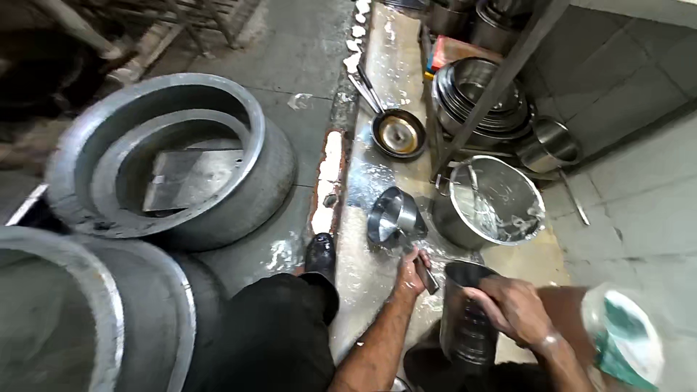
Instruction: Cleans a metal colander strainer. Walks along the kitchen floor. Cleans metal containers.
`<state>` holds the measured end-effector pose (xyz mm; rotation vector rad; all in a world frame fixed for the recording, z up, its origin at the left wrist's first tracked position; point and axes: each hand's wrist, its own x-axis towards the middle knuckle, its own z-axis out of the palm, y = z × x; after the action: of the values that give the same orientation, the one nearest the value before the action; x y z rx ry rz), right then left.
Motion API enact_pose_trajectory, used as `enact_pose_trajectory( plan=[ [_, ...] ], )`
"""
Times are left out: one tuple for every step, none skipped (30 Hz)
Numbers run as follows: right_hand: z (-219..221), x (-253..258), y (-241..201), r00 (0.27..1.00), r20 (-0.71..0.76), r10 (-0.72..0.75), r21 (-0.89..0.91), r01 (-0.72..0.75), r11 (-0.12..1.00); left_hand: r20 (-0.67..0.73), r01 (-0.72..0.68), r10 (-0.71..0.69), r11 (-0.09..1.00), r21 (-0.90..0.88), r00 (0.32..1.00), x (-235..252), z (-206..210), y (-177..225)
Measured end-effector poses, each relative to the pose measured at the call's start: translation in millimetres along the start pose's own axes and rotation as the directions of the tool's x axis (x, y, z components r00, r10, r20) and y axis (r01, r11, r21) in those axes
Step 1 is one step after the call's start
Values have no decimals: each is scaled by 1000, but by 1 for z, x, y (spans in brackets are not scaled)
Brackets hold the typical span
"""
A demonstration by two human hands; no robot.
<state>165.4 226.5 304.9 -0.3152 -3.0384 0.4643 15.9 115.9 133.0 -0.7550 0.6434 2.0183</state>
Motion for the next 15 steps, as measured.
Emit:
enact_pose_trajectory(
  plan=[
    [7, -8, 7, 993, -115, 36, 2, -36, 999, -13, -2, 2, 1000, -7, 1000, -1, 3, 4],
    [11, -14, 11, 979, -193, 69, -8, -71, 997, -27, -7, 7, 1000, -17, 1000, -4, 6, 8],
    [14, -17, 15, 967, -236, 97, -30, -107, 994, -48, -15, 14, 999, -29, 999, -7, 12, 13],
    [15, -17, 17, 958, -258, 121, -58, -140, 988, -62, -22, 19, 999, -36, 998, -9, 20, 20],
    [15, -14, 19, 954, -266, 139, -89, -168, 982, -60, -27, 25, 999, -32, 998, -12, 30, 27],
    [14, -9, 20, 953, -262, 155, -118, -191, 975, -53, -36, 35, 999, -23, 998, -15, 41, 36],
    [13, -3, 22, 953, -251, 167, -138, -206, 969, -47, -44, 44, 999, -3, 998, -21, 51, 45],
    [12, 1, 23, 955, -240, 174, -151, -214, 965, -42, -46, 48, 998, 31, 998, -28, 60, 52],
    [10, 4, 22, 957, -222, 188, -159, -226, 961, -43, -47, 50, 996, 76, 998, -36, 67, 57],
    [6, 6, 21, 957, -196, 214, -161, -246, 956, -52, -52, 59, 991, 127, 997, -43, 73, 59],
    [1, 8, 19, 954, -170, 247, -159, -274, 948, -59, -61, 73, 983, 175, 996, -51, 78, 61],
    [-2, 10, 17, 949, -152, 275, -150, -297, 943, -62, -72, 87, 973, 217, 994, -59, 82, 62],
    [-4, 9, 17, 944, -131, 304, -135, -321, 938, -68, -85, 105, 964, 253, 992, -65, 83, 62],
    [-6, 9, 17, 938, -121, 325, -110, -338, 935, -77, -99, 125, 955, 280, 989, -69, 86, 63],
    [-7, 9, 17, 935, -121, 333, -84, -344, 935, -91, -109, 141, 949, 295, 986, -71, 90, 65]
  ],
)
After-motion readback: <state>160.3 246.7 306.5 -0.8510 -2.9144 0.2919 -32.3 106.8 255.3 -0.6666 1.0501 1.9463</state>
